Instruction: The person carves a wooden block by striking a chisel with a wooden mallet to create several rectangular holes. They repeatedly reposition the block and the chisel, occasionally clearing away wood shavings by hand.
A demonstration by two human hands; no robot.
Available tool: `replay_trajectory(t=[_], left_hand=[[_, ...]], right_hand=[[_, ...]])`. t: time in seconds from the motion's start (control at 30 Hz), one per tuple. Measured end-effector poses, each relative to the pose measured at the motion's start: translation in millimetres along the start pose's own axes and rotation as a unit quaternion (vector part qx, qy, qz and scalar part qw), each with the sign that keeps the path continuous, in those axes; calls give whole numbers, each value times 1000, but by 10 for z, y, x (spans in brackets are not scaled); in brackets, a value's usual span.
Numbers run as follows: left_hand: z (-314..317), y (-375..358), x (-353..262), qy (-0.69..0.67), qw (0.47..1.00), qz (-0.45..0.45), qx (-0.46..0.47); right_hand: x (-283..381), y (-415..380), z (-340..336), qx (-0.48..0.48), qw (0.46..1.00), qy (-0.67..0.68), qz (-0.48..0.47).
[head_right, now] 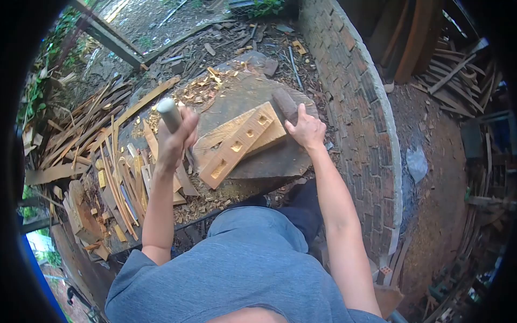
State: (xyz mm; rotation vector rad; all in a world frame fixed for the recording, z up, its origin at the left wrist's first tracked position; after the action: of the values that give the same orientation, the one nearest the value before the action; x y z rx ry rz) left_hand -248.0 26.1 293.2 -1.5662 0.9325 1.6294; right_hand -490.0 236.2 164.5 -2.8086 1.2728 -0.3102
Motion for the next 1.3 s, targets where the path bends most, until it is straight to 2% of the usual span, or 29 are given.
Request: replay_trajectory(t=[0.07,0.17,0.23,0.3,0.37,0.4,0.43,0.5,0.53,0.63,0.7,0.77,0.83,0.9,0.93,0.97,1.03,1.07,1.1,1.17,1.2,1.3], left_hand=[[157,169,-92,-152,986,71,-15],[413,452,65,-229,960,153,-47],[595,534,49,-225,956,142,-124],[622,604,104,-222,954,149,-137],[630,660,179,-235,945,139,-178],[638,672,212,-232,944,127,-196],[638,684,241,-235,942,128,-202],[655,700,307,-216,944,136,-207],[672,702,329,-179,945,148,-230],[674,741,418,-205,932,187,-236],[688,725,375,-186,936,199,-222],[726,731,406,-153,931,274,-188],[662,713,476,-130,934,298,-150],[664,612,384,63,945,296,-126],[696,611,338,40,933,321,-156],[692,626,347,39,934,320,-155],[654,644,348,210,903,342,-156],[743,698,351,28,936,314,-158],[747,706,327,30,936,314,-160],[749,776,294,-152,945,244,-154],[724,770,269,-151,947,228,-167],[678,792,189,-183,947,202,-169]], right_hand=[[4,-8,-4,23,1000,-1,21],[35,-27,-52,38,999,3,33],[9,-42,26,30,999,11,37],[37,-84,-61,23,999,17,41],[37,-180,-102,77,984,113,113],[0,-242,-75,57,977,167,116],[-61,-289,-10,59,979,162,111],[-112,-430,10,-26,956,284,69],[-163,-505,19,9,942,325,76],[-98,-710,-1,-22,924,381,26],[81,-820,-126,-48,914,403,10],[207,-861,-179,-25,887,461,-13],[286,-855,-177,-14,896,443,2],[305,-804,-107,39,928,370,24],[311,-802,-92,66,915,397,18],[293,-810,-57,67,915,397,20],[255,-807,49,11,928,371,35],[229,-796,70,33,919,388,57],[214,-801,73,34,919,388,56],[197,-792,31,64,899,428,62],[201,-811,-7,62,899,428,64],[278,-940,-75,72,851,507,118]])
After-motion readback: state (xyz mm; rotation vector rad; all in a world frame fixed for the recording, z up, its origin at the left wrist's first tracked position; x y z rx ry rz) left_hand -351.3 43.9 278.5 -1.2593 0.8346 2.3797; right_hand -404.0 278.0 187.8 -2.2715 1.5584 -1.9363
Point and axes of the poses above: each hand's wrist, its own y-axis towards the middle knuckle, its own z-axis out of the palm, x = y × z, the point moved 2 cm from there along y, towards the middle knuckle, and after that the axes turned 5 degrees about x, right-handed, at the moved point
